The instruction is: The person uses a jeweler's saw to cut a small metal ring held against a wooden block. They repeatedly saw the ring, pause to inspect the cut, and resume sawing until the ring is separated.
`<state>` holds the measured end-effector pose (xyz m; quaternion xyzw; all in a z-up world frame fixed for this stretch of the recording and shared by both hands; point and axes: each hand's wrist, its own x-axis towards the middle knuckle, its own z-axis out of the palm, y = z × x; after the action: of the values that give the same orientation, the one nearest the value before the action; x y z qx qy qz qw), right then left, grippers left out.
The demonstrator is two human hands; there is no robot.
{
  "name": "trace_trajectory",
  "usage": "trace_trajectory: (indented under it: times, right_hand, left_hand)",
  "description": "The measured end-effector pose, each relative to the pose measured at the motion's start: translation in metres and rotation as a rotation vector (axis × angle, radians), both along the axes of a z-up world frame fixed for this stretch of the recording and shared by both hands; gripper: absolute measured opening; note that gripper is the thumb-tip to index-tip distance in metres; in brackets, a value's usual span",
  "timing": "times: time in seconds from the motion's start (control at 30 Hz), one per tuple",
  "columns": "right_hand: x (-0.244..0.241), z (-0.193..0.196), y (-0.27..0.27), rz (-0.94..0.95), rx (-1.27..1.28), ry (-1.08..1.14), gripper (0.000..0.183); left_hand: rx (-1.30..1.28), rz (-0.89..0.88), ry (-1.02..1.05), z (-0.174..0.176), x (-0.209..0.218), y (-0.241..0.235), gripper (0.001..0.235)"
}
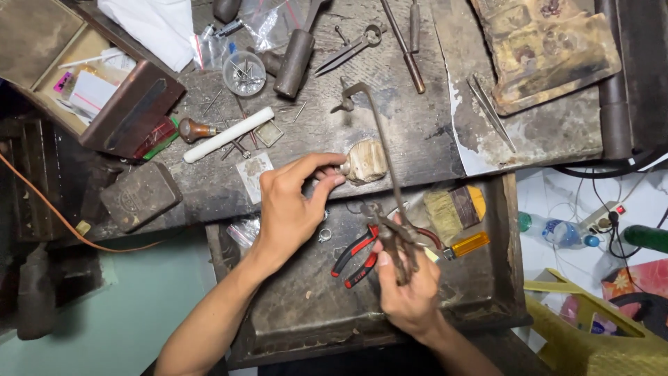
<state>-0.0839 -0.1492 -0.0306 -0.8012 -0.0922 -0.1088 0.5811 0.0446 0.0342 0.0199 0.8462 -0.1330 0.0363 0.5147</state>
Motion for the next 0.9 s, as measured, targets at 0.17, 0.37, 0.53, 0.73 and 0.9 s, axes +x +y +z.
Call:
trace_trajectory:
  times: [0.17, 0.37, 0.53, 0.73, 0.9]
  right_hand:
    - [0.006, 0.016, 0.031, -0.238, -0.182, -0.041, 0.028]
    - [0.007, 0.012, 0.039, -0.28, -0.139, 0.047, 0.031]
    - [0.007, 0.007, 0.04, -0.298, -0.118, 0.105, 0.03]
    - [0.008, 0.008, 0.038, -0.288, -0.108, 0.13, 0.029]
    - [0.009, 0.008, 0.036, -0.297, -0.11, 0.1, 0.032]
  left_hand:
    - [0.0, -0.037, -0.034, 0.001, -0.001, 0.002, 0.009]
    - [-0.014, 0.016, -0.075, 0.003, -0.008, -0.005, 0.008]
    - [-0.03, 0.035, -0.089, 0.002, -0.01, -0.008, 0.011]
    - [-0.025, 0.044, -0.102, 0.001, -0.012, -0.011, 0.012]
    - [-0.063, 0.038, -0.142, 0.001, -0.012, -0.01, 0.011]
